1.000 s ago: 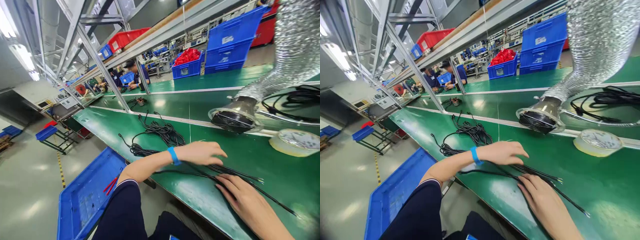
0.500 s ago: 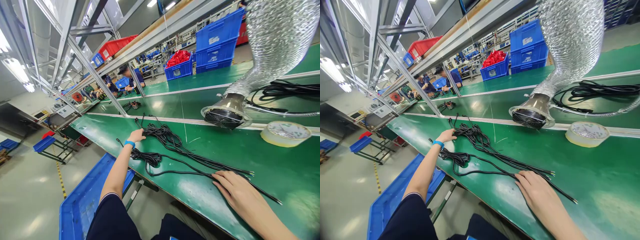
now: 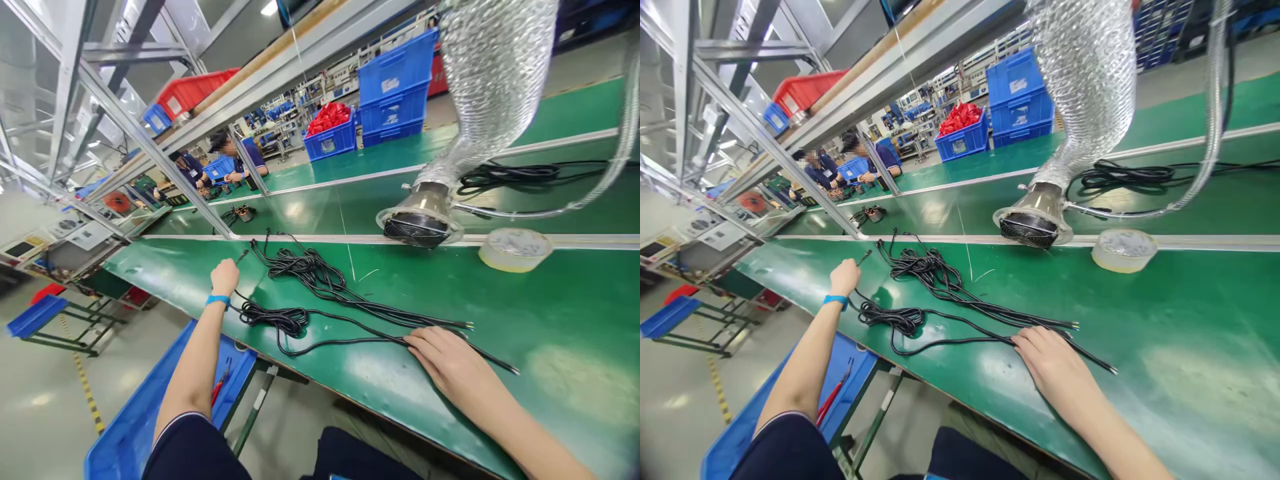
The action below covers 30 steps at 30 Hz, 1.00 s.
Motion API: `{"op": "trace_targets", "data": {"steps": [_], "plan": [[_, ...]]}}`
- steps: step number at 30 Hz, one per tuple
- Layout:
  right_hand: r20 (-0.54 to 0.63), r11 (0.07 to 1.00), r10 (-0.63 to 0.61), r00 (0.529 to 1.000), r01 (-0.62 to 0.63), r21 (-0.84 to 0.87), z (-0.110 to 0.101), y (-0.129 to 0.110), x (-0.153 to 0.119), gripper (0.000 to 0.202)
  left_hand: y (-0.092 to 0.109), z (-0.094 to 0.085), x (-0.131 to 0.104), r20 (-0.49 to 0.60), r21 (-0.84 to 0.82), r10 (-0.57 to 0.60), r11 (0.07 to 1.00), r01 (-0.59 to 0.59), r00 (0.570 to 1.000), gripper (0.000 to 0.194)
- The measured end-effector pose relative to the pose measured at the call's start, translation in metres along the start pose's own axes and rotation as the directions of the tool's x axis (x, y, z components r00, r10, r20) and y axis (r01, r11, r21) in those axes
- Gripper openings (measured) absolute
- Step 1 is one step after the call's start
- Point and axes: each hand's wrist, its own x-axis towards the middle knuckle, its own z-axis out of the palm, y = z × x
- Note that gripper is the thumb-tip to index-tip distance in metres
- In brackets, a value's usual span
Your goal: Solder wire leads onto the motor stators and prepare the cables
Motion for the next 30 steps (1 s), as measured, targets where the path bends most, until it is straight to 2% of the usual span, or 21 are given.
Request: {"op": "trace_targets", "data": {"steps": [2,4,6,7,9,10,11,13,14,16,18,22,25,28,30], "plan": [[-0.011,1.000,0.008,1.000,-0.008,0.006,-0.001,-0.002,0.002,0.020,-0.002,-0.012,-0.002,-0.062,-0.010,-0.061,0.998,0.060,0.996,0.034],[-0.008,1.000,0.023,1.000,-0.023,0.012,-0.002,-0.004,0.003,0.019,0.010,-0.026,-0.007,-0.105,-0.039,-0.028,0.999,0.024,0.994,0.038],[0.014,0.999,0.048,0.999,-0.048,0.020,-0.003,-0.007,0.003,0.018,0.037,-0.041,-0.021,-0.143,-0.116,0.141,0.981,-0.158,0.980,0.039],[0.032,0.998,0.064,0.997,-0.065,0.027,-0.004,-0.008,0.003,0.018,0.056,-0.049,-0.032,-0.170,-0.167,0.263,0.942,-0.291,0.950,0.035],[0.080,0.994,0.098,0.992,-0.102,0.041,-0.007,-0.011,0.003,0.020,0.101,-0.061,-0.064,-0.320,-0.300,0.509,0.746,-0.595,0.799,0.027],[0.107,0.991,0.119,0.987,-0.124,0.046,-0.008,-0.013,0.003,0.020,0.124,-0.065,-0.084,-0.380,-0.310,0.590,0.645,-0.699,0.713,0.026],[0.130,0.989,0.134,0.982,-0.142,0.047,-0.010,-0.014,0.003,0.021,0.145,-0.067,-0.105,-0.419,-0.302,0.640,0.570,-0.764,0.644,0.026],[0.177,0.982,0.173,0.969,-0.183,0.041,-0.012,-0.016,0.003,0.021,0.182,-0.063,-0.145,-0.416,-0.290,0.724,0.467,-0.835,0.549,0.024],[0.188,0.980,0.186,0.964,-0.196,0.036,-0.013,-0.017,0.003,0.020,0.196,-0.058,-0.161,-0.401,-0.286,0.746,0.450,-0.846,0.532,0.022],[0.202,0.976,0.205,0.958,-0.215,0.029,-0.014,-0.017,0.001,0.017,0.217,-0.044,-0.181,-0.390,-0.281,0.739,0.472,-0.835,0.549,0.016],[0.208,0.974,0.216,0.954,-0.226,0.027,-0.013,-0.017,-0.001,0.016,0.227,-0.030,-0.186,-0.419,-0.302,0.700,0.494,-0.816,0.579,0.015],[0.195,0.973,0.213,0.957,-0.226,0.047,-0.014,-0.017,-0.002,0.016,0.227,-0.014,-0.179,-0.488,-0.430,0.628,0.431,-0.793,0.606,0.022],[0.139,0.979,0.185,0.973,-0.195,0.066,-0.016,-0.019,0.001,0.018,0.221,-0.017,-0.182,-0.472,-0.451,0.622,0.439,-0.777,0.625,0.028],[0.003,0.980,0.179,0.984,-0.179,0.090,-0.019,-0.018,0.004,0.022,0.221,-0.027,-0.186,-0.430,-0.410,0.645,0.484,-0.773,0.631,0.029],[-0.092,0.970,0.225,0.970,-0.215,0.112,-0.021,-0.015,0.006,0.021,0.222,-0.033,-0.185,-0.393,-0.413,0.657,0.498,-0.762,0.643,0.029]]}}
